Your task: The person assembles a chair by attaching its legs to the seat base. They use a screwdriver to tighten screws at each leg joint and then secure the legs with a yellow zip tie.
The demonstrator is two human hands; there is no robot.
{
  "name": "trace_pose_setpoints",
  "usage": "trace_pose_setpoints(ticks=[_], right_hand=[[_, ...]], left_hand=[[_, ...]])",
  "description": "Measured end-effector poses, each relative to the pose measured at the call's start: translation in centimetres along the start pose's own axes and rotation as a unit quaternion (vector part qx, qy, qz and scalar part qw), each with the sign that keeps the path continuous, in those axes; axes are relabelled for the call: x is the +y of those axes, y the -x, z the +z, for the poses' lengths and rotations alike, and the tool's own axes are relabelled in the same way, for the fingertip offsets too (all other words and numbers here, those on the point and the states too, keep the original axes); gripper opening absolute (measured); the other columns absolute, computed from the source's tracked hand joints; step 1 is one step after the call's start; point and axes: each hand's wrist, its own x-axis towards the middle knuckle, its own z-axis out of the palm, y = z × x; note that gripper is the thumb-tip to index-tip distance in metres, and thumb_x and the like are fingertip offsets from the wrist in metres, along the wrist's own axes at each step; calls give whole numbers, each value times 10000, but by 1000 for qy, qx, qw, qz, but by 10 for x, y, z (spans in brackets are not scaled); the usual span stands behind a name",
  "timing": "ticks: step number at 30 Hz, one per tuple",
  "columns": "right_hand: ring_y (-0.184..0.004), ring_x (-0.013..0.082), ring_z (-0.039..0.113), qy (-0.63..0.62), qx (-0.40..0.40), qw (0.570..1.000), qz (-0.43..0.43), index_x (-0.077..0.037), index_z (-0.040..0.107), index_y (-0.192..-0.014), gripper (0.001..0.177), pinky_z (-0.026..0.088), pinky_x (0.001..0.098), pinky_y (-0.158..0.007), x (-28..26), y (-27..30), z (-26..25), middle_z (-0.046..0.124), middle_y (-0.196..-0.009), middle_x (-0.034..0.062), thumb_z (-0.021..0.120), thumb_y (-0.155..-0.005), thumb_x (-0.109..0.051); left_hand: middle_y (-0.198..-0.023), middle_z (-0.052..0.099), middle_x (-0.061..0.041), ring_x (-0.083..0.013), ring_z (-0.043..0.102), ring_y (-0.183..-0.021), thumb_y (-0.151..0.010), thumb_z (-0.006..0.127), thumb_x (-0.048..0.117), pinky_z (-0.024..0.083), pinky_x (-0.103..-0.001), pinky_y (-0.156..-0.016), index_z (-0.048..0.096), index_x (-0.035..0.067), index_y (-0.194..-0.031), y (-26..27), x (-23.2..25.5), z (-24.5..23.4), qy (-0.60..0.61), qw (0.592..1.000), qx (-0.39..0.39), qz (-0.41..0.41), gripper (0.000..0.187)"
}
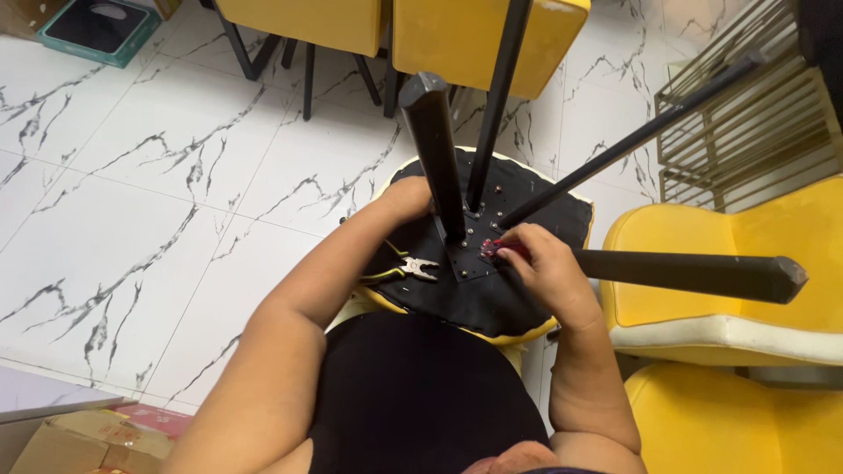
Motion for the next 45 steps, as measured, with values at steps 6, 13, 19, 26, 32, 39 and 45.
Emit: trace_pose_setpoints(ticks=[6,13,19,26,32,39,45], right_hand=[[-897,194,726,-101,129,986,-31,9,653,-1018,179,599,280,-787,14,34,47,693,-1041,123,762,-877,5],[-896,250,713,-26,185,973,-138,-13,660,-993,161,592,308,-785,28,42,85,673,-1065,136,772,-878,3],[-967,328,677,31,90,972,-214,-27,670,-1012,134,578,376,-828,21,22,103,645,-1131,145,739,-897,-33],[-1080,357,633,15,-58,970,-237,-41,674,-997,221,534,427,-909,4,13,104,629,-1193,158,781,-840,-155],[-1013,251,672,-264,-219,939,-27,-79,589,-1293,510,562,391,-901,-5,28,88,670,-1128,115,801,-836,-159],[-1025,283,698,-618,-131,775,6,-58,488,-1469,666,575,442,-912,27,86,63,685,-1119,145,743,-935,-364],[-1141,306,636,-755,17,650,90,-18,569,-1381,791,516,490,-969,66,96,62,685,-1212,154,446,-1020,-711]], left_hand=[[-1209,675,-145,-344,638,-1166,-850,765,476,524,-460,-979,677,110,-1232,79,23,-44,-104,983,-147,-21,536],[-1010,621,-137,-354,607,-1020,-702,824,398,475,-459,-937,660,85,-1046,158,48,-43,-83,992,12,92,493],[-943,636,-132,-334,648,-857,-705,776,303,524,-445,-755,615,62,-977,176,42,-70,-9,998,60,-8,397],[-818,642,-68,-219,643,-742,-728,847,254,513,-326,-681,603,61,-942,208,60,-129,183,972,145,-14,378],[-924,593,-6,-113,590,-833,-805,907,162,489,-272,-735,557,80,-1016,189,115,-104,413,869,191,197,417],[-1004,617,-10,-81,575,-820,-946,767,115,486,-242,-706,589,82,-1111,149,149,-54,660,730,66,165,245],[-1298,705,-127,-195,660,-1207,-1007,660,52,487,-383,-1097,707,-8,-1189,103,163,-10,738,663,-4,126,197]])
